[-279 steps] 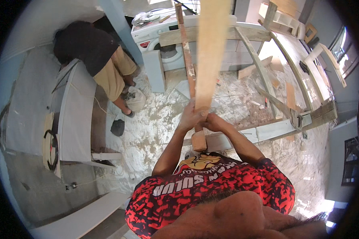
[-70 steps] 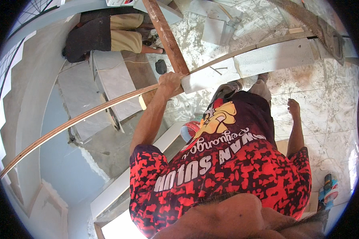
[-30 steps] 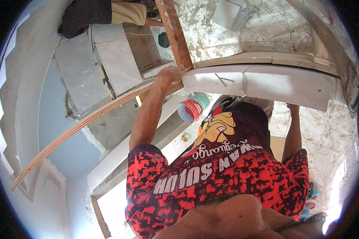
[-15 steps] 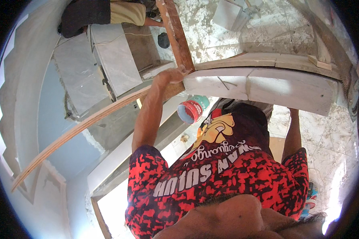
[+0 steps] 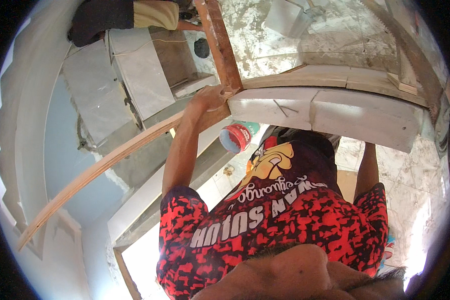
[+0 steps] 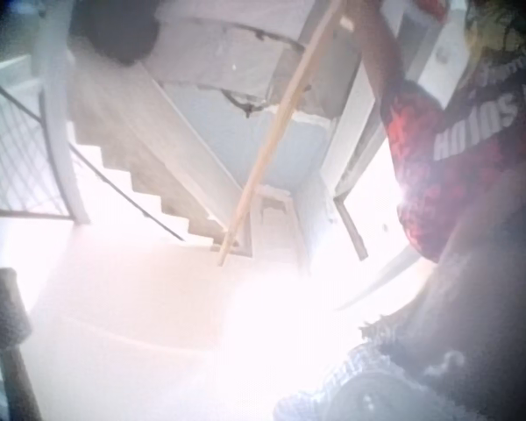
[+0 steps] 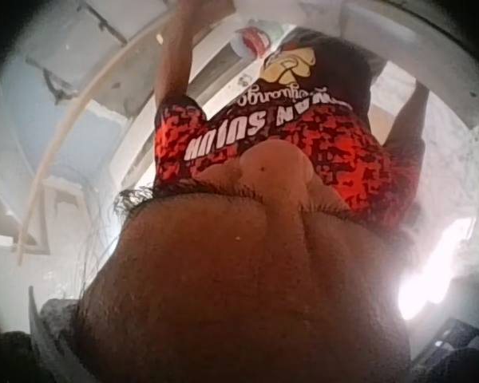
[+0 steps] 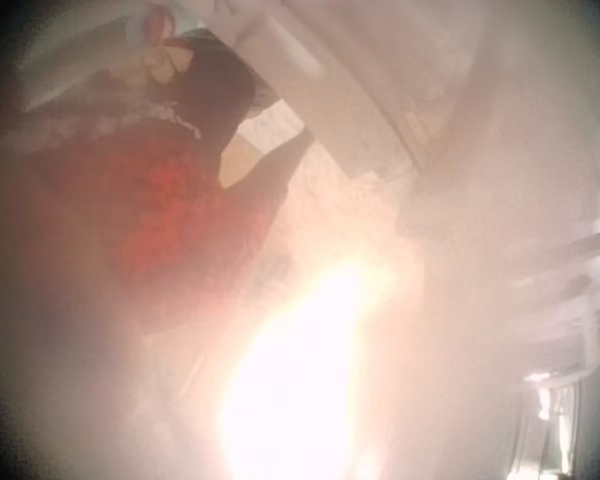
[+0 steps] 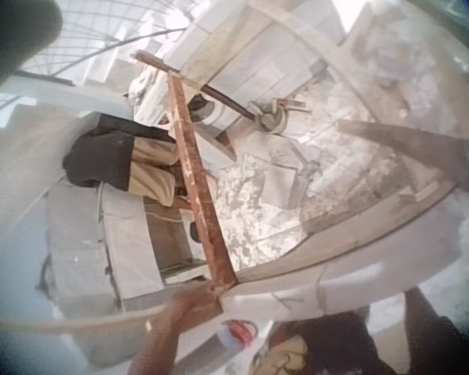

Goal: The person uses a hand saw to cut through a piece of lumber while holding it against a wooden frame.

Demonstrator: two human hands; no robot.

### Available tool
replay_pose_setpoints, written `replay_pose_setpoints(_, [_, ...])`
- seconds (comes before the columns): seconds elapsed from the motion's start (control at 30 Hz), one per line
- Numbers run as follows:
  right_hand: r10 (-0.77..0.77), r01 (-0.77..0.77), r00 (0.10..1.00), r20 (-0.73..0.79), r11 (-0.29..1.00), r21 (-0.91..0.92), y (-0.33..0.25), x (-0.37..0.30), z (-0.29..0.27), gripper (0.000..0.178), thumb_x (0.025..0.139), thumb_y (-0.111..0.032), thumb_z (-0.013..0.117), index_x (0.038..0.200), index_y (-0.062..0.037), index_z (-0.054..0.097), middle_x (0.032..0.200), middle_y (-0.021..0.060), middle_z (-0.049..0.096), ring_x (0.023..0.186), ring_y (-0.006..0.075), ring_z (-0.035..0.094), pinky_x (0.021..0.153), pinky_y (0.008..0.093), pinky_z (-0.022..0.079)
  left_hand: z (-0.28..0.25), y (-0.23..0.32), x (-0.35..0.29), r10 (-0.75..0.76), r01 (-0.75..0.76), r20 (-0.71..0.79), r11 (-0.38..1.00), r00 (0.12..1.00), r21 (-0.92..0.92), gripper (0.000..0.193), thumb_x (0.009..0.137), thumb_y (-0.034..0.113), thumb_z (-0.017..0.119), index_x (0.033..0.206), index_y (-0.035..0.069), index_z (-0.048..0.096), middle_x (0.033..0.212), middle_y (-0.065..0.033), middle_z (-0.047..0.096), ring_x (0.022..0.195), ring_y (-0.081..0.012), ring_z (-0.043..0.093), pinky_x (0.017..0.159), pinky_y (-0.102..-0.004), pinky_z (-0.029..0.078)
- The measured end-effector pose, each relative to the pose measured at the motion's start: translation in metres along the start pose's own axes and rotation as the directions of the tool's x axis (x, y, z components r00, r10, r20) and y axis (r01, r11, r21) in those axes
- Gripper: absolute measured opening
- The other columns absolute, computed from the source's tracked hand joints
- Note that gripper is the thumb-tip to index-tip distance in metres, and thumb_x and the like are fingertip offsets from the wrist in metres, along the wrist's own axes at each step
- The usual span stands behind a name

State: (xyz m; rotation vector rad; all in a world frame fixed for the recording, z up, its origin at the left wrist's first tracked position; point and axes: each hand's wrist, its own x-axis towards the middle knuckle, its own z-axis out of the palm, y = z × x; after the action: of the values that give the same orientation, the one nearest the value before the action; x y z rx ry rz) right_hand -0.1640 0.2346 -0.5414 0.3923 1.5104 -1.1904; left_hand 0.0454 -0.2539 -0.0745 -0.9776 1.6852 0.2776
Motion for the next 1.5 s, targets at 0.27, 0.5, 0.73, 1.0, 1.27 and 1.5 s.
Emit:
replay_pose_setpoints(0.27, [-0.003, 0.002, 1.000, -0.018, 1.000, -0.020, -0.004, -0.001, -0.003, 0.033, 0.075, -0.005, 0.061, 0.108, -0.0063, 0.057, 0.078, 0.0064, 0.059, 0.063, 0.0192, 0.055, 0.052, 0.0298, 0.043, -0.013, -0.003, -0.010, 0.101, -0.083, -0.193, 0.992, 0.976, 0.098, 0.029, 0.083, 0.016, 0.052, 0.107, 0.004, 0.059, 0.100, -0.0219, 0.063, 0.094, -0.0369, 0.060, 0.082, -0.0458, 0.046])
replay_pose_setpoints(0.5, [0.005, -0.006, 1.000, -0.019, 0.999, -0.032, 0.001, -0.003, -0.003, 0.034, 0.074, -0.004, 0.061, 0.108, -0.0060, 0.057, 0.078, 0.0071, 0.059, 0.064, 0.0204, 0.056, 0.053, 0.0309, 0.044, -0.013, 0.009, 0.005, 0.228, -0.233, -0.248, 0.972, 0.942, 0.010, 0.025, 0.082, 0.021, 0.053, 0.100, 0.006, 0.062, 0.096, -0.0185, 0.064, 0.093, -0.0364, 0.060, 0.081, -0.0431, 0.046])
replay_pose_setpoints(0.73, [-0.005, 0.005, 1.000, -0.009, 0.998, -0.055, -0.009, -0.001, 0.002, 0.035, 0.073, -0.003, 0.061, 0.108, -0.0057, 0.057, 0.079, 0.0079, 0.059, 0.066, 0.0216, 0.056, 0.054, 0.0319, 0.044, 0.024, 0.005, 0.038, 0.253, -0.258, -0.118, 0.966, 0.960, -0.029, 0.027, 0.081, 0.022, 0.056, 0.101, 0.004, 0.063, 0.098, -0.0201, 0.064, 0.091, -0.0339, 0.061, 0.080, -0.0429, 0.046])
replay_pose_setpoints(1.0, [-0.012, 0.012, 1.000, -0.011, 0.997, -0.070, -0.008, -0.005, 0.003, 0.036, 0.072, -0.002, 0.062, 0.108, -0.0054, 0.057, 0.079, 0.0088, 0.059, 0.067, 0.0230, 0.057, 0.056, 0.0330, 0.045, 0.016, 0.026, 0.046, 0.227, -0.217, -0.110, 0.971, 0.968, 0.098, 0.030, 0.078, 0.017, 0.056, 0.101, -0.002, 0.061, 0.101, -0.0228, 0.063, 0.098, -0.0357, 0.060, 0.084, -0.0437, 0.047])
replay_pose_setpoints(1.27, [-0.023, 0.022, 1.000, -0.013, 0.997, -0.075, -0.004, 0.001, 0.003, 0.037, 0.071, 0.000, 0.062, 0.108, -0.0051, 0.057, 0.079, 0.0097, 0.060, 0.069, 0.0244, 0.057, 0.057, 0.0342, 0.046, 0.015, 0.036, 0.048, 0.211, -0.205, -0.098, 0.976, 0.973, 0.068, 0.051, 0.088, 0.046, 0.051, 0.097, -0.004, 0.060, 0.095, -0.0241, 0.063, 0.094, -0.0385, 0.060, 0.082, -0.0446, 0.046])
replay_pose_setpoints(1.5, [-0.047, 0.045, 0.999, -0.013, 0.993, -0.110, -0.005, -0.001, 0.002, 0.039, 0.070, 0.001, 0.062, 0.108, -0.0048, 0.057, 0.079, 0.0105, 0.060, 0.070, 0.0256, 0.058, 0.059, 0.0352, 0.047, 0.020, 0.026, 0.071, 0.233, -0.219, -0.089, 0.965, 0.968, 0.146, 0.056, 0.087, 0.049, 0.048, 0.097, -0.004, 0.062, 0.098, -0.0256, 0.062, 0.095, -0.0390, 0.060, 0.082, -0.0451, 0.048])
